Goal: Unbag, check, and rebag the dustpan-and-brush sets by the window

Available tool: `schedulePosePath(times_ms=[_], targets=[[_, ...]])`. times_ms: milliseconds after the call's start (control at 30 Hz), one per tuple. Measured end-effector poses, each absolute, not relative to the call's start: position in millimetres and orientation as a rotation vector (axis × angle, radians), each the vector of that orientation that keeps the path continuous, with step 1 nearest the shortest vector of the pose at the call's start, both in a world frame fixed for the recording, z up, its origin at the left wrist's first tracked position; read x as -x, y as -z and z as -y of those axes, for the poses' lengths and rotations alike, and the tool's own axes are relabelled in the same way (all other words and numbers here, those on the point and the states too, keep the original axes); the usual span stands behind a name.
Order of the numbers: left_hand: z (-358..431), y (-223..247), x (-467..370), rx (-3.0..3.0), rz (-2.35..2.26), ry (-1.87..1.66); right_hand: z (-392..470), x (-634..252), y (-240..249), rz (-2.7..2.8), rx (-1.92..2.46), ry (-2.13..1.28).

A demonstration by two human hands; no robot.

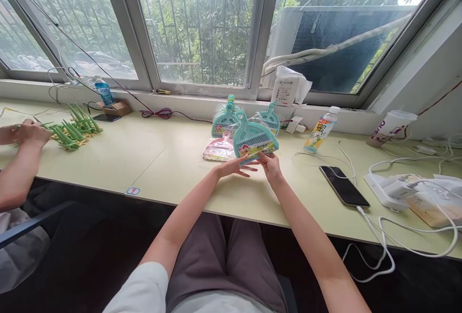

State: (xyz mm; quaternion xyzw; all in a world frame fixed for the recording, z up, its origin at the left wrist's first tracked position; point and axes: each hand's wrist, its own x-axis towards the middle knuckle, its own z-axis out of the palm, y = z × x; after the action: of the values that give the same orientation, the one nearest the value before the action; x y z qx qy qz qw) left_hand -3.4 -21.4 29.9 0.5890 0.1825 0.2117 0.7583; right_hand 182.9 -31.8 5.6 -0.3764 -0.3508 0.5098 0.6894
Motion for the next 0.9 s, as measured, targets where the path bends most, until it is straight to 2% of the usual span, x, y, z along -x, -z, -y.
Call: schedulePosePath(times_ms=[167,367,467,700,833,900], targets=[[21,-28,3,-1.328,-0.378,-0.373,33,-182,-10,0.741,0.800,-1.126],[14,-30,0,-1.201,-0.351,-0.880,28,-184,-6,0.708,0.866,-1.149],[15,-27,-3,-1.181,-0.384,-1.025,27,-181,-3,0.734,0.880,-1.144],[10,-15,-4,-1.193,-0.513,-0.968,29,-180,-10,0.719,0.897,-1.133],[0,-14,2,-1.156,-0.557,-0.991,31,-198,-22,0.978,1.102,-1.317],[-7,-15,7,-1.091,-0.599,-1.106,32,-208,-26,1.120,1.269,-1.254]])
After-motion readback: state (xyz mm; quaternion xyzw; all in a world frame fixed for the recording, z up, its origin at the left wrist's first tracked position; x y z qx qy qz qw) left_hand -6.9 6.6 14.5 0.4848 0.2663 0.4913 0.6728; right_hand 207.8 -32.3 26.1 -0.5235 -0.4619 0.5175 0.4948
